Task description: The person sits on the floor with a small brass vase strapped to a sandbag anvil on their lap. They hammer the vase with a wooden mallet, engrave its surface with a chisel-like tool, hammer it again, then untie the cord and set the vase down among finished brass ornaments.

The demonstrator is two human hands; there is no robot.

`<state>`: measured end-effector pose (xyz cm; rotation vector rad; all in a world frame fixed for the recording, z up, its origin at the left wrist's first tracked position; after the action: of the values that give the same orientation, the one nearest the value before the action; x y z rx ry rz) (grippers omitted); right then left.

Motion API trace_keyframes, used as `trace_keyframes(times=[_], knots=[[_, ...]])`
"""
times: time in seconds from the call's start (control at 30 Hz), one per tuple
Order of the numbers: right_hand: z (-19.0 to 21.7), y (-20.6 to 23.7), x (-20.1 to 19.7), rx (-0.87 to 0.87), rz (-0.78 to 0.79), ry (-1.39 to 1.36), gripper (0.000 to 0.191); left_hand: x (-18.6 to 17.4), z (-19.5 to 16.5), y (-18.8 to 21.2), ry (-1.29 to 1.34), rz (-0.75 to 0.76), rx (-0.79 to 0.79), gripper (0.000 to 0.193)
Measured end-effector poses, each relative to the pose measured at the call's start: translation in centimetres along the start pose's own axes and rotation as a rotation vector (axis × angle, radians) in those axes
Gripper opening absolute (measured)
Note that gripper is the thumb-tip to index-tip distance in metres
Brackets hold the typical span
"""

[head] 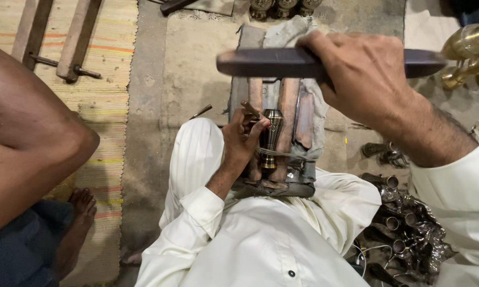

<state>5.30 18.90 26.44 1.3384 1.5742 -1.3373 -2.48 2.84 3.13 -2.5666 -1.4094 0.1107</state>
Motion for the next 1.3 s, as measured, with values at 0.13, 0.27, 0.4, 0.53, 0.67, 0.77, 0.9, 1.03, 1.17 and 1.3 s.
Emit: trace_keyframes(times=[0.13,0.27,0.4,0.53,0.67,0.77,0.9,1.03,1.17,1.3], knots=[[1.1,-1.1,0.2,-0.004,0.164,0.093,0.024,0.3,0.2,0.2,0.062,-0.024,0.005,0.023],[1.9,-1.4,0.1,-0.082,0.345,0.307,0.015,0.4,0.7,0.1,0.216,-0.103,-0.032,0.026],[0.7,-1.2,-0.2,-0.043,0.258,0.181,0.019,-0.1,1.2,-0.3,0.059,-0.061,-0.018,0.027],[-0.2,0.3,1.1,0.002,0.318,0.043,0.019,0.4,0.8,-0.5,0.023,0.111,0.110,0.032],[-1.3,2.8,2.7,0.019,0.344,0.127,0.022,0.5,0.0,-0.6,-0.151,0.169,0.162,0.040],[-2.4,5.0,2.8,0.055,0.183,0.028,0.023,0.4,-0.6,-0.6,-0.214,0.189,0.161,0.028],[-3.3,7.5,2.6,0.074,0.233,0.177,0.026,0.7,-1.5,-0.9,-0.246,0.183,0.294,0.029],[-3.6,9.7,3.0,0.163,0.322,0.194,0.029,1.3,-2.1,-2.2,-0.253,0.295,0.344,0.035],[-4.6,11.6,3.3,0.295,0.301,0.078,0.037,1.7,-2.4,-3.2,-0.328,0.399,0.363,0.035],[-4.6,13.0,4.3,0.348,0.489,0.144,0.040,1.8,-2.7,-3.7,-0.374,0.458,0.403,0.043]])
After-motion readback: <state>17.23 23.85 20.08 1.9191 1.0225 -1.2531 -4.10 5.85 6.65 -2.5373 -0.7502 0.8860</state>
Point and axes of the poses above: each hand's wrist, its own y-axis away from the middle knuckle, its own x-axis out of the palm, z = x × y, the point moved 2 cm from there along -y, towards the middle knuckle, and after that the axes turned 7 degrees about -z, right-handed, at the moved point
